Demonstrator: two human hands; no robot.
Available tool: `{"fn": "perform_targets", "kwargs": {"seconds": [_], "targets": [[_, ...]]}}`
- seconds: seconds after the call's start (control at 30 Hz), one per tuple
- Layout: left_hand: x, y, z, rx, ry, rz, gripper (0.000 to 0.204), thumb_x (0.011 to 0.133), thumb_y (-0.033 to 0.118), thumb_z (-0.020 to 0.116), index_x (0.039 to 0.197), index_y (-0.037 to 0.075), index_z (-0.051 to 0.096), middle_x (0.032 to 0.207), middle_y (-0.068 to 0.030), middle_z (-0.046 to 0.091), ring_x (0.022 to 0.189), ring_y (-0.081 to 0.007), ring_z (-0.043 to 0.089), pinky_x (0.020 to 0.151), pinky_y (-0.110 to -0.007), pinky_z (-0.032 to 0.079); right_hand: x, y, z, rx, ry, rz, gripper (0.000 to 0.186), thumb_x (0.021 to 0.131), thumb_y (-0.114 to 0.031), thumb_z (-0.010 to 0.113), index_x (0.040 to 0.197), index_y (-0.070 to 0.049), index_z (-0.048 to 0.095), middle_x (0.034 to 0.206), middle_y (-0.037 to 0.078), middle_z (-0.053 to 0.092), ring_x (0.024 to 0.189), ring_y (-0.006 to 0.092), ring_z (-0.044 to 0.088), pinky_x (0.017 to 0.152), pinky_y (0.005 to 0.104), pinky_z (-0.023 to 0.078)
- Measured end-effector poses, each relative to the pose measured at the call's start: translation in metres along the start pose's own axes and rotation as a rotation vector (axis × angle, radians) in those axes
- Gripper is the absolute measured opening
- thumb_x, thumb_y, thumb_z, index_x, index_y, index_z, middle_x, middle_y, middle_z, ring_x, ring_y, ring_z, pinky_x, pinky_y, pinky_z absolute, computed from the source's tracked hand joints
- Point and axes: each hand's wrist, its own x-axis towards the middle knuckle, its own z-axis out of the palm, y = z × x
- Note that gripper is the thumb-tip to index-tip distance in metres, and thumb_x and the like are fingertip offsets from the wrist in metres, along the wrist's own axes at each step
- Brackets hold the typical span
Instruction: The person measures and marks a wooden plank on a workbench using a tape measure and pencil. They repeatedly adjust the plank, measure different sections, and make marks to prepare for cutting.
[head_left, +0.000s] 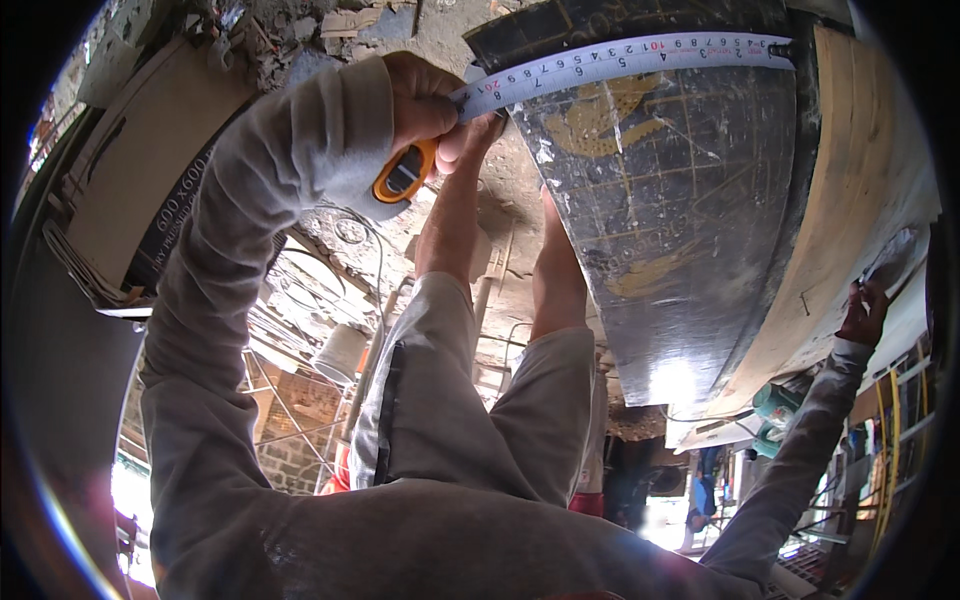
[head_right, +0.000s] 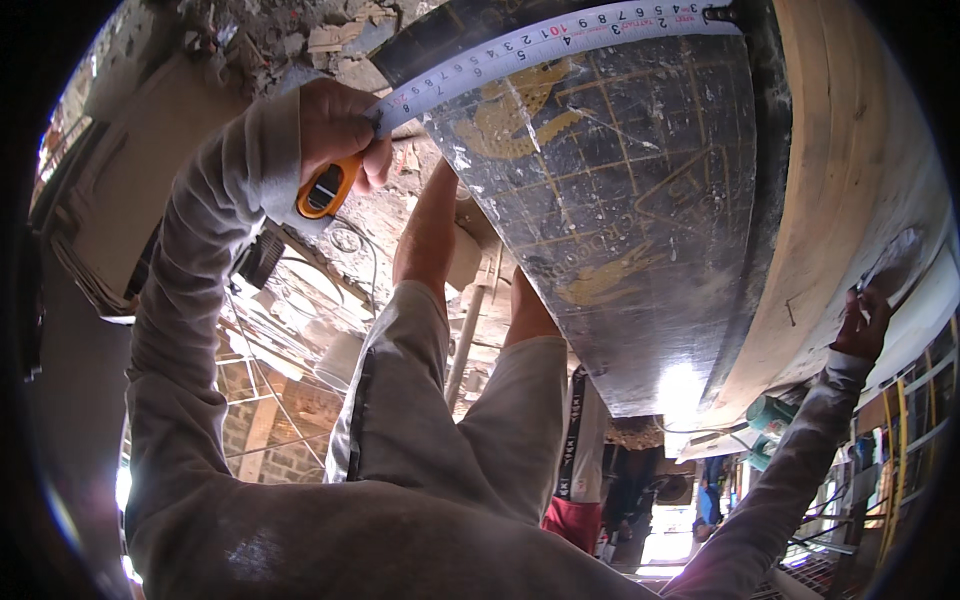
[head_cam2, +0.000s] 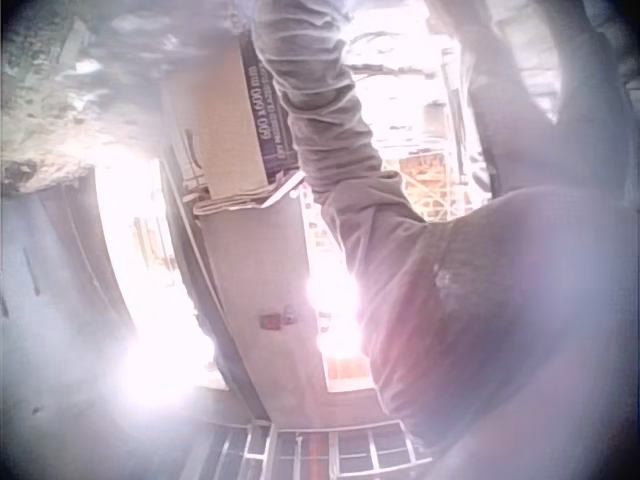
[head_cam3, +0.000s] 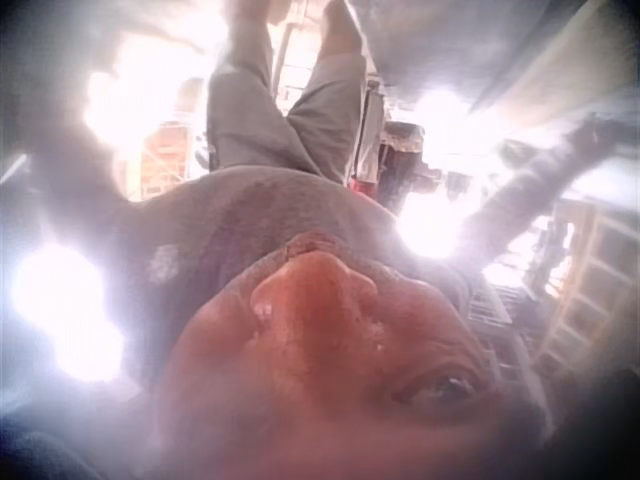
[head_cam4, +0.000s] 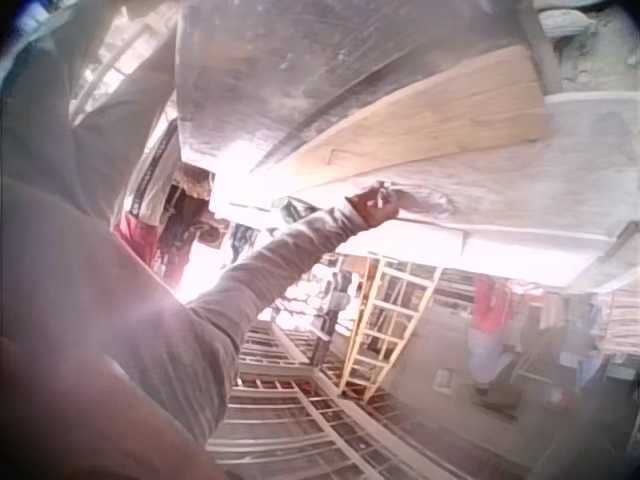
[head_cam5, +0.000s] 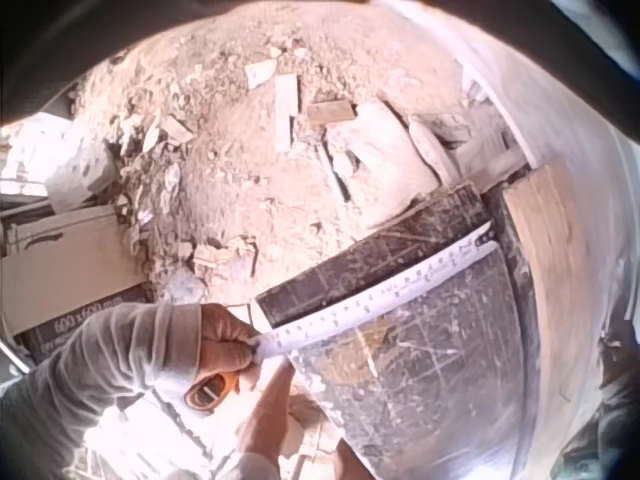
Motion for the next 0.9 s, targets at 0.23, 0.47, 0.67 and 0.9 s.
{"fn": "perform_targets", "kwargs": {"seconds": [0.23, 0.47, 0.67, 0.9], "targets": [[-0.005, 0.013, 0.001, -0.198, -0.029, -0.114, 0.025, 0.091, 0.02, 0.046, 0.082, 0.001, 0.06, 0.077, -0.0121, 0.063, 0.069, -0.0182, 0.063, 0.065, -0.031, 0.051, 0.013, -0.085, -0.038, 0.807, -0.063, 0.032, 0.04, 0.101, -0.035, 0.047, 0.127, -0.004, 0.044, 0.081, 0.005, 0.053, 0.064, 0.0145, 0.052, 0.051, 0.0234, 0.043], [0.0, 0.007, 0.004, -0.144, -0.024, -0.018, 0.025, 0.09, 0.017, 0.046, 0.08, 0.0, 0.06, 0.075, -0.0115, 0.064, 0.07, -0.0188, 0.064, 0.068, -0.031, 0.053, 0.013, -0.342, 0.014, 1.396, -0.656, -0.175, 0.041, 0.104, -0.042, 0.034, 0.092, -0.007, 0.051, 0.064, -0.004, 0.036, 0.051, 0.0077, 0.03, 0.05, 0.0223, 0.029], [0.002, -0.008, 0.006, 0.037, 0.072, 0.218, 0.025, 0.09, 0.017, 0.046, 0.078, 0.0, 0.06, 0.074, -0.0109, 0.064, 0.071, -0.0181, 0.065, 0.069, -0.031, 0.053, 0.032, -0.404, 0.062, 1.225, -0.644, -0.413, 0.069, 0.1, -0.059, 0.026, 0.086, -0.002, 0.061, 0.062, -0.001, 0.038, 0.058, 0.0125, 0.031, 0.054, 0.0273, 0.026], [-0.005, -0.006, 0.009, 0.104, 0.155, 0.176, 0.025, 0.09, 0.017, 0.047, 0.077, 0.0, 0.06, 0.074, -0.0105, 0.064, 0.07, -0.0173, 0.065, 0.069, -0.03, 0.052, 0.04, -0.395, 0.101, 1.133, -0.437, -0.491, 0.08, 0.091, -0.072, 0.03, 0.091, 0.001, 0.065, 0.072, 0.005, 0.052, 0.058, 0.0139, 0.042, 0.053, 0.0263, 0.035]]}}
